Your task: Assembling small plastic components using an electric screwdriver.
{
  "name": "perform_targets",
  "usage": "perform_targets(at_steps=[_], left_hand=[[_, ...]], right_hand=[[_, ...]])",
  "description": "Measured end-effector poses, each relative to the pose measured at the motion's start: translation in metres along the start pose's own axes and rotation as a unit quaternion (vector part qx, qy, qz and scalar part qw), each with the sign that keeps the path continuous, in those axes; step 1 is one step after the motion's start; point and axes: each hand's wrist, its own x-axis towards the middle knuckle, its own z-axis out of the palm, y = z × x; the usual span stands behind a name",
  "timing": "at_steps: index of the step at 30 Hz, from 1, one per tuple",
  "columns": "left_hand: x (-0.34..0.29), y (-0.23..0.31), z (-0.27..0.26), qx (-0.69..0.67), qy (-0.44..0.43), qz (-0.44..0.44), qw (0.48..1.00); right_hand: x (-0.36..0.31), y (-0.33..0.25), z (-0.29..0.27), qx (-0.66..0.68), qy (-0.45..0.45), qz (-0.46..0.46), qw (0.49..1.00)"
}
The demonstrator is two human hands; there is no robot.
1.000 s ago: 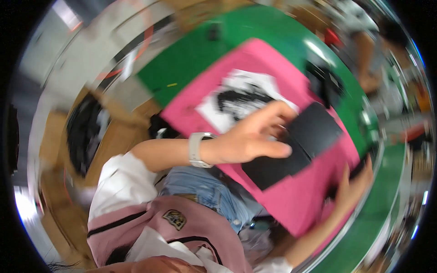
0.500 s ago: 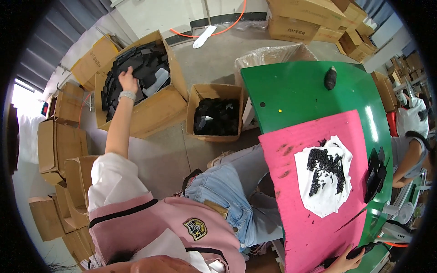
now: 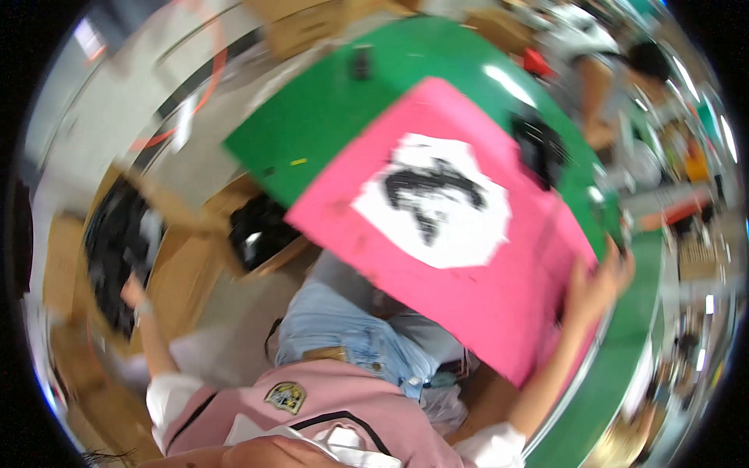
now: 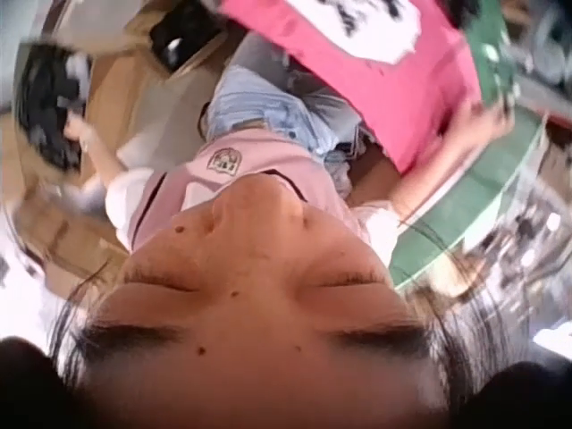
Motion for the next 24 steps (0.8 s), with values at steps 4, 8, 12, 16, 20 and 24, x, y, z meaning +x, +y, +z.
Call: perform_targets(at_steps=[4,8,12,16,20,24], left_hand=[[0.064,0.026,-0.011,-0.047,0.112,-0.138,0.983],[0.075,0.212,0.053,-0.232,0.098,0.029,0.967],[-0.003,0.420,0.089,-0.401,-0.078,0.124,0.904],[-0.102,0.574,0.085,-0.562,-0.312,0.133,0.754],[-0.172,0.660,0.077,-0.539,-0.653,0.009,0.533],[-0.221,0.703,0.086,-0.495,-0.779,-0.030,0.384]], right_hand=[[0.032,-0.051,0.019,0.114,-0.014,-0.014,0.993],[0.062,-0.049,0.048,0.225,-0.061,0.000,0.972],[0.082,-0.053,0.129,0.291,-0.122,0.033,0.948],[0.084,-0.072,0.116,0.269,-0.154,0.081,0.947],[0.067,-0.089,0.056,0.194,0.046,-0.026,0.980],[0.036,-0.102,-0.008,0.224,0.051,-0.133,0.964]])
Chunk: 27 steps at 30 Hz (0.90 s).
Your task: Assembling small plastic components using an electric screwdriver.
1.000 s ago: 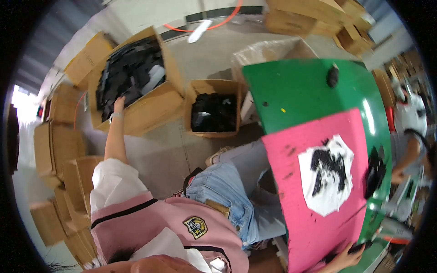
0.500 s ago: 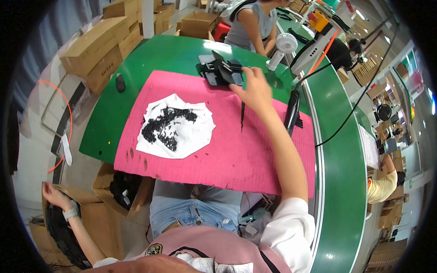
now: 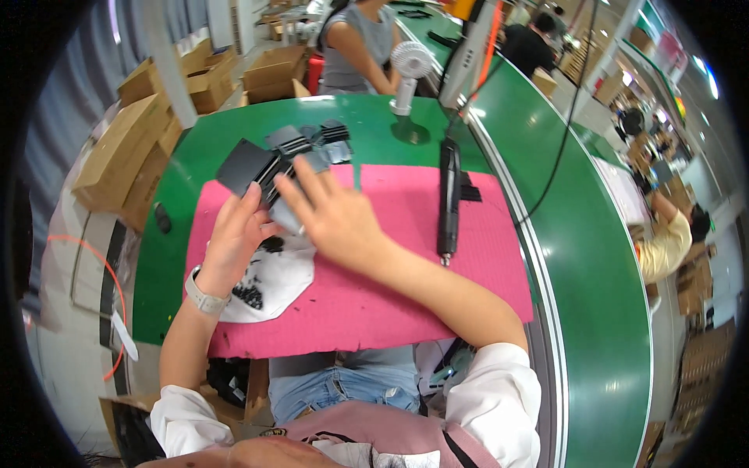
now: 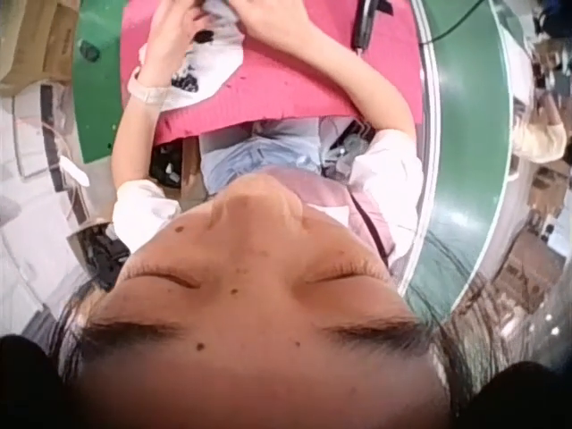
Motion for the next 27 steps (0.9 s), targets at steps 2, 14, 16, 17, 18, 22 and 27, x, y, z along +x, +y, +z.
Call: perform_targets(at_steps=[2,14,16,17,18,22,27], left_hand=[[0.006,-0.007,0.022,-0.001,0.016,0.026,1.000],[-0.007,-0.017,0.004,0.051,-0.037,-0.031,0.998],[-0.012,-0.020,0.002,0.068,-0.023,-0.037,0.997],[-0.010,-0.021,0.002,0.067,-0.024,-0.034,0.997],[-0.011,-0.021,0.002,0.064,-0.010,-0.031,0.997],[-0.014,-0.021,0.001,0.054,0.014,-0.024,0.998],[-0.015,-0.026,0.003,0.067,0.013,-0.025,0.997]], right_hand=[[-0.021,-0.006,-0.012,-0.010,-0.023,0.055,0.998],[-0.154,0.197,-0.069,0.003,-0.169,0.359,0.918],[-0.148,0.195,-0.068,0.020,-0.207,0.363,0.908],[-0.146,0.196,-0.067,0.017,-0.205,0.362,0.909],[-0.141,0.191,-0.065,0.019,-0.206,0.345,0.916],[-0.125,0.172,-0.076,-0.066,-0.256,0.354,0.897],[-0.151,0.187,-0.072,-0.053,-0.230,0.411,0.881]])
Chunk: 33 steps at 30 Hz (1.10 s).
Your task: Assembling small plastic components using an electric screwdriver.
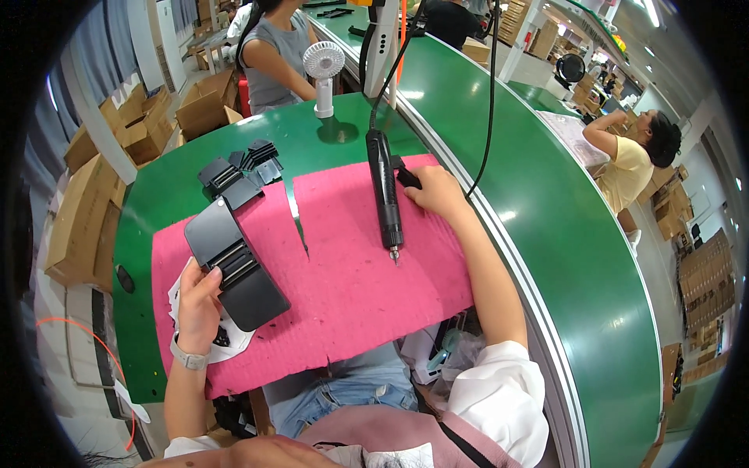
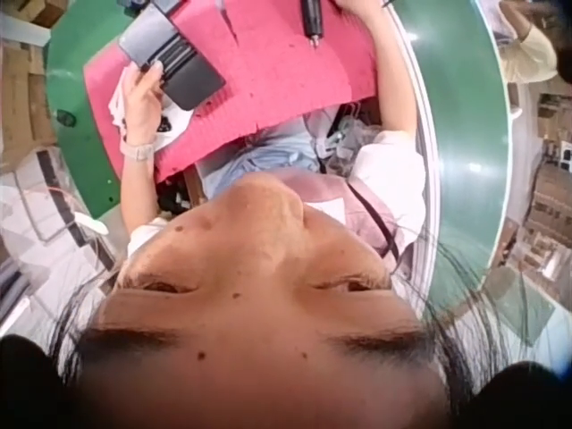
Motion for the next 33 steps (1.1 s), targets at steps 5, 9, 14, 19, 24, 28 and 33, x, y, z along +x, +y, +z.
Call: perform_targets(at_steps=[5,9,14,19,24,28,33], left_hand=[[-0.002,-0.004,0.001,0.004,0.000,-0.002,1.000],[-0.005,-0.004,0.004,-0.018,-0.010,-0.011,1.000],[-0.007,-0.005,0.007,-0.048,-0.038,-0.019,0.998],[-0.008,0.002,0.006,-0.082,-0.074,-0.031,0.993],[-0.006,-0.005,-0.001,-0.092,-0.110,-0.032,0.989],[-0.005,-0.007,-0.005,-0.086,-0.094,-0.026,0.991],[-0.006,-0.005,-0.001,-0.080,-0.107,-0.037,0.990]], right_hand=[[-0.024,-0.011,-0.024,0.402,0.059,0.118,0.906],[-0.047,-0.073,-0.052,0.599,0.029,0.010,0.800],[-0.054,-0.129,-0.059,0.636,-0.045,-0.042,0.769],[-0.048,-0.167,-0.050,0.595,-0.087,-0.096,0.794],[-0.050,-0.210,-0.030,0.221,0.101,-0.427,0.871],[-0.044,-0.218,-0.018,0.207,0.099,-0.479,0.847],[-0.043,-0.209,-0.006,0.261,0.074,-0.478,0.835]])
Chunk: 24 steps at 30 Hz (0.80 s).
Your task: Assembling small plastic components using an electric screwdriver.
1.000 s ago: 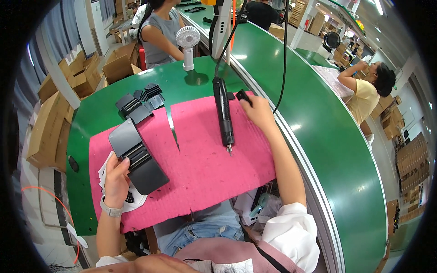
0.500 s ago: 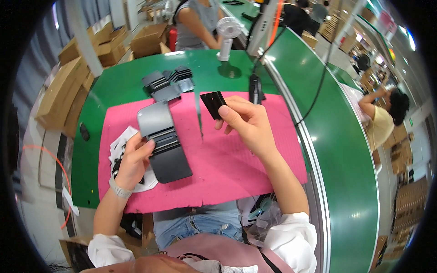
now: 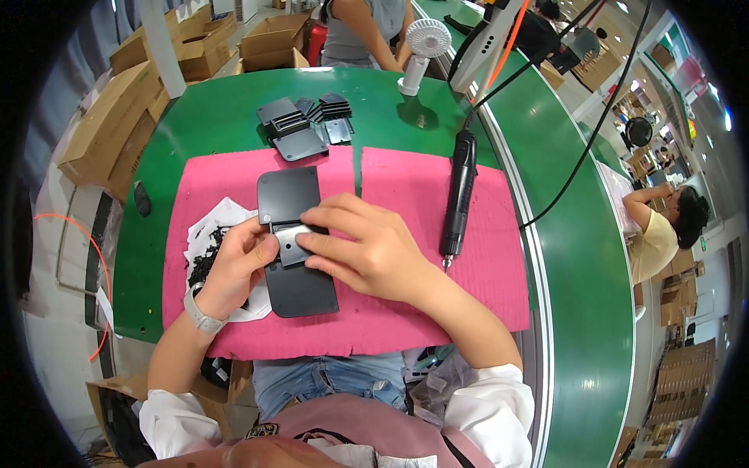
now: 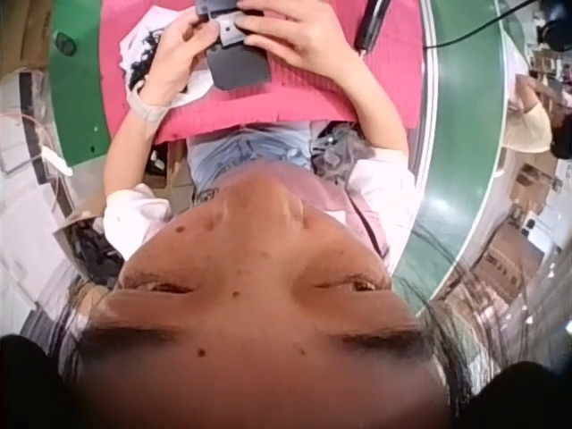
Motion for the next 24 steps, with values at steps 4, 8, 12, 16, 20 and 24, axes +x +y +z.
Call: perform_targets(at_steps=[4,8,12,16,20,24], left_hand=[[0.003,-0.008,-0.005,0.011,0.016,-0.033,0.999],[0.005,-0.009,-0.001,0.003,0.015,-0.040,0.999],[0.004,-0.011,0.000,0.030,0.007,-0.027,0.999],[0.002,-0.005,0.001,0.050,0.006,-0.047,0.998],[0.002,-0.004,0.001,0.066,0.011,-0.044,0.997],[0.000,-0.003,0.009,0.077,0.010,-0.037,0.996]], right_hand=[[-0.007,-0.002,0.007,-0.041,0.019,-0.023,0.999],[-0.011,0.001,0.006,-0.062,0.052,0.003,0.997],[-0.011,0.002,0.006,0.010,0.016,0.005,1.000],[-0.015,0.003,0.004,0.051,0.018,0.034,0.998],[-0.019,0.004,0.014,0.095,0.057,0.029,0.993],[-0.023,-0.007,0.018,0.064,0.094,0.024,0.993]])
